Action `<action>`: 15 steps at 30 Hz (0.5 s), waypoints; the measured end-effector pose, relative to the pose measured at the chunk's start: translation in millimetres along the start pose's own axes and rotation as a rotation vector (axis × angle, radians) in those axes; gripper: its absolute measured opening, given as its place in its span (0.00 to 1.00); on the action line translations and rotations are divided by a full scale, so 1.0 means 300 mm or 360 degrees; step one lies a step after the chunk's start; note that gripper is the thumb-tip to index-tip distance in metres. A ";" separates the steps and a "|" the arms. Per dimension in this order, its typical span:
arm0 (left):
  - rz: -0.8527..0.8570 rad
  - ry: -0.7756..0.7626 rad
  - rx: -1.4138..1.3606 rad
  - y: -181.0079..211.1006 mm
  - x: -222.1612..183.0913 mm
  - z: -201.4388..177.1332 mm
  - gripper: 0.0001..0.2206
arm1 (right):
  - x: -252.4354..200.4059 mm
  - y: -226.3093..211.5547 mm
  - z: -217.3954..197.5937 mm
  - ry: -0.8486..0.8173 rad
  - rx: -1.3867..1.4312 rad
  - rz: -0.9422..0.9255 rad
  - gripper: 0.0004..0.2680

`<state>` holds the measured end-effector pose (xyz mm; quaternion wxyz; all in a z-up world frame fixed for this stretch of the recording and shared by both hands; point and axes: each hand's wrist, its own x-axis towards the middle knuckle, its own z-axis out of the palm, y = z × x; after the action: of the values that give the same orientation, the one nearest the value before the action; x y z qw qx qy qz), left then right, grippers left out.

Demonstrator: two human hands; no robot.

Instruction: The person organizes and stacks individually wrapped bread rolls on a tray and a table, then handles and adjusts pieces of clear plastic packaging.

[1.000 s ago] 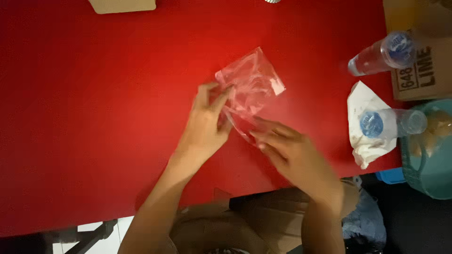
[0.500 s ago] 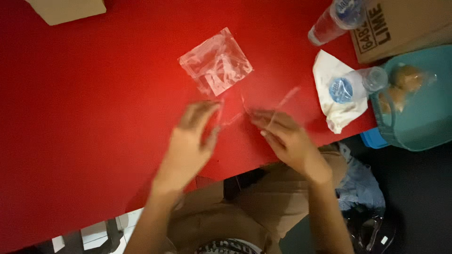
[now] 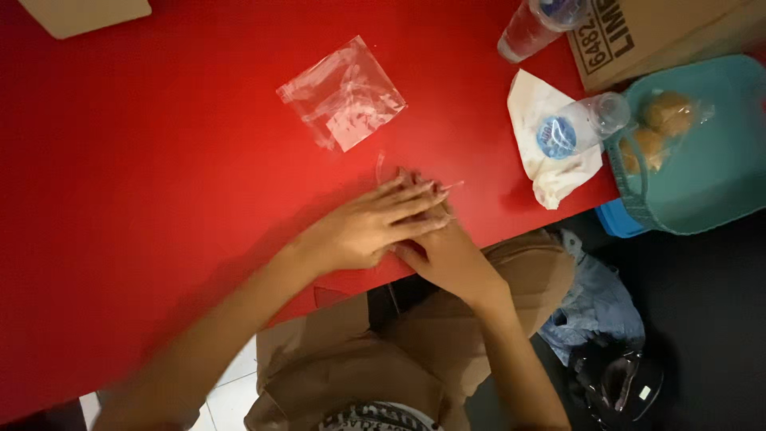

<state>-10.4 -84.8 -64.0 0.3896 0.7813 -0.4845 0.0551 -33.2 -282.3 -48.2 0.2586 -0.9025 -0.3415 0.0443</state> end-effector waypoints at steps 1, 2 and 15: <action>0.0080 -0.0029 -0.0066 -0.015 -0.008 -0.001 0.28 | 0.013 -0.009 -0.022 -0.0014 -0.0084 -0.0052 0.15; 0.0081 -0.0028 -0.0066 -0.029 -0.016 0.009 0.28 | 0.006 -0.009 -0.026 -0.0014 -0.0086 -0.0051 0.15; -0.0123 0.0026 0.0119 -0.066 -0.037 0.047 0.16 | -0.012 0.061 -0.226 0.0144 0.0473 0.0050 0.12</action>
<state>-4.6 -81.7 -89.8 0.3659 0.8129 -0.4484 0.0644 -7.7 -326.0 0.9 0.4036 -0.8607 -0.3049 0.0577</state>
